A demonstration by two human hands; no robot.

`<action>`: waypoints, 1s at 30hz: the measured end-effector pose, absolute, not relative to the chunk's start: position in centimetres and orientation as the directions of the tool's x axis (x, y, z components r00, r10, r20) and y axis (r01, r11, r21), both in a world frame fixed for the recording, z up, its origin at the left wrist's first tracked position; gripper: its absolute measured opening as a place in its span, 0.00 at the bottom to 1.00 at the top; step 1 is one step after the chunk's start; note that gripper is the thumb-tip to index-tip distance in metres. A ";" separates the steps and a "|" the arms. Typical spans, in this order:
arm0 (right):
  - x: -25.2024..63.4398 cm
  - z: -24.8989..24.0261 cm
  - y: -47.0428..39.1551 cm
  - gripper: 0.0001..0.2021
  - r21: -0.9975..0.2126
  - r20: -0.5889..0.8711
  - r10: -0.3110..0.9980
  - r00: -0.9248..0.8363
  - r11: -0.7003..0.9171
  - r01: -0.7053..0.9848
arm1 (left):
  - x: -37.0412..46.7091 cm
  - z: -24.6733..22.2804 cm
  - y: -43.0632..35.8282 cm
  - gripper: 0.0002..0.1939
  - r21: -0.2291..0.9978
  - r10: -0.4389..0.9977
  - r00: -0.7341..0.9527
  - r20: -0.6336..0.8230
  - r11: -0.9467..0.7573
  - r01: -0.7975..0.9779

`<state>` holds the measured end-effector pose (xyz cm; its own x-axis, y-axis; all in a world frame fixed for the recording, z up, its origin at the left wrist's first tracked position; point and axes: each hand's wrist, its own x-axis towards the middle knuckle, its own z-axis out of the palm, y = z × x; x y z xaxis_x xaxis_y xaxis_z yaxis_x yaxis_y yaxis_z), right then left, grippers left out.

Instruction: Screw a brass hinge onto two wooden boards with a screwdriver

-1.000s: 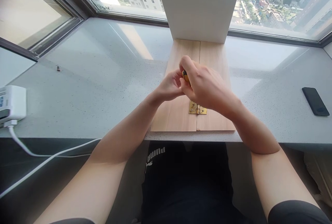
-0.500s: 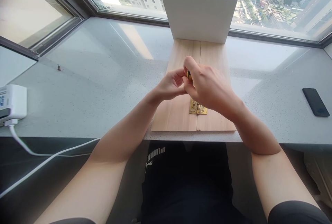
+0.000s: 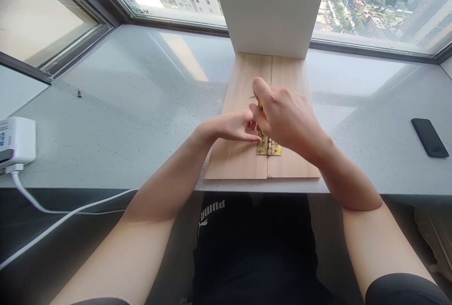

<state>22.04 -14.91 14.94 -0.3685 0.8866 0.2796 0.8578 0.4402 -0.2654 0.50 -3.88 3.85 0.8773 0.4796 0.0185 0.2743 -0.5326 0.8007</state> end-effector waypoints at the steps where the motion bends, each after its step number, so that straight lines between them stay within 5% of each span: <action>1: 22.1 14.9 -14.9 0.02 -0.265 0.277 0.885 -0.374 0.445 0.855 | 0.6 3.7 -3.9 0.14 0.798 0.470 0.883 0.004 -0.534 0.280; 8: 22.6 14.7 -14.9 0.13 -0.322 0.308 0.851 -0.426 0.515 0.795 | 1.1 3.4 -4.0 0.11 0.803 0.444 0.892 0.083 -0.560 0.203; 22: 22.7 14.9 -14.9 0.06 -0.318 0.325 0.844 -0.425 0.521 0.792 | 1.0 3.0 -3.7 0.09 0.810 0.447 0.893 0.057 -0.543 0.220; 30: 22.8 14.8 -14.9 0.05 -0.316 0.344 0.826 -0.447 0.550 0.773 | 1.0 2.8 -3.4 0.16 0.825 0.435 0.896 0.086 -0.536 0.181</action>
<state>22.78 -14.95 14.84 -0.4473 0.8256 0.3440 0.7727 0.5504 -0.3161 0.99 -3.40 2.79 0.8962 0.4353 0.0860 0.1811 -0.5358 0.8247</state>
